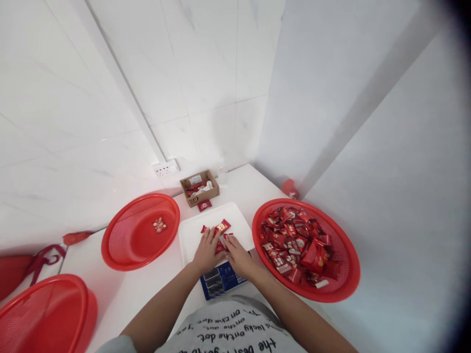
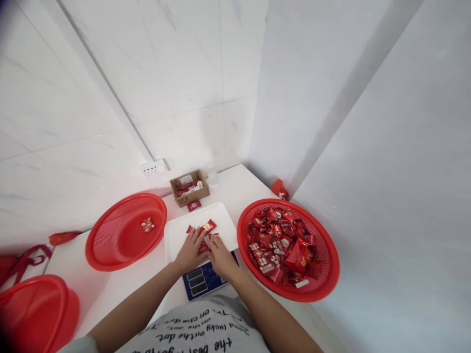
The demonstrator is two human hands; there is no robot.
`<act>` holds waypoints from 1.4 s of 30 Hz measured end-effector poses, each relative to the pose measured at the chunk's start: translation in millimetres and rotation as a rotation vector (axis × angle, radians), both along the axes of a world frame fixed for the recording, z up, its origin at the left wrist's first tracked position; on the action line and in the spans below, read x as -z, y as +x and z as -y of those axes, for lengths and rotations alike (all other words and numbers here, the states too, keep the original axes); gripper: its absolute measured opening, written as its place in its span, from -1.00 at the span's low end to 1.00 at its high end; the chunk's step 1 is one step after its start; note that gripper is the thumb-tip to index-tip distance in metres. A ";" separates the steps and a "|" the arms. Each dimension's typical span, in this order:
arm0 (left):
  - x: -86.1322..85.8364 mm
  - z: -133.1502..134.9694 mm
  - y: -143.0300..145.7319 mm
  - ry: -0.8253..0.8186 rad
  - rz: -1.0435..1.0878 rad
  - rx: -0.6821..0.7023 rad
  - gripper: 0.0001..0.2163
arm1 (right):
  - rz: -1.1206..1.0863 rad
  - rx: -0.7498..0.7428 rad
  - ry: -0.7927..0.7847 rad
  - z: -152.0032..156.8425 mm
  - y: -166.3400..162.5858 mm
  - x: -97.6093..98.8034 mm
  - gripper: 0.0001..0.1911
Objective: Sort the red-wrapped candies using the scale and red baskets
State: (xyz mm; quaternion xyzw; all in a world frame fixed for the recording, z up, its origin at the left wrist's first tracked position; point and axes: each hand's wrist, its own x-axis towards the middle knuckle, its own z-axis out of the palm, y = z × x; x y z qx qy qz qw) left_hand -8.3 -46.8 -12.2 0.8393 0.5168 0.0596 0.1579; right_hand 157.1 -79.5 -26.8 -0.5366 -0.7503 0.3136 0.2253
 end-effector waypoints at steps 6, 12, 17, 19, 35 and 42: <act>-10.4 -7.9 -15.1 0.022 0.033 -0.172 -0.56 | 0.091 0.186 0.152 -5.6 25.7 -10.7 -0.53; -20.2 -18.9 -25.4 0.031 0.019 -0.157 -0.63 | 0.171 0.350 0.188 -12.6 56.3 1.5 -0.51; -20.0 -15.3 -17.9 0.037 0.035 -0.196 -0.85 | 0.109 0.354 0.228 -14.0 60.0 18.7 -0.44; -19.7 -12.1 -20.6 0.047 0.050 -0.247 -0.89 | 0.091 0.358 0.233 -14.3 60.7 21.6 -0.44; -46.5 -15.2 -94.0 0.235 0.104 -0.507 -0.61 | 0.036 0.389 0.187 -14.2 60.8 21.5 -0.45; -18.0 10.8 -4.2 -0.046 0.114 0.019 -0.55 | 0.028 0.395 0.181 -13.2 61.4 18.0 -0.46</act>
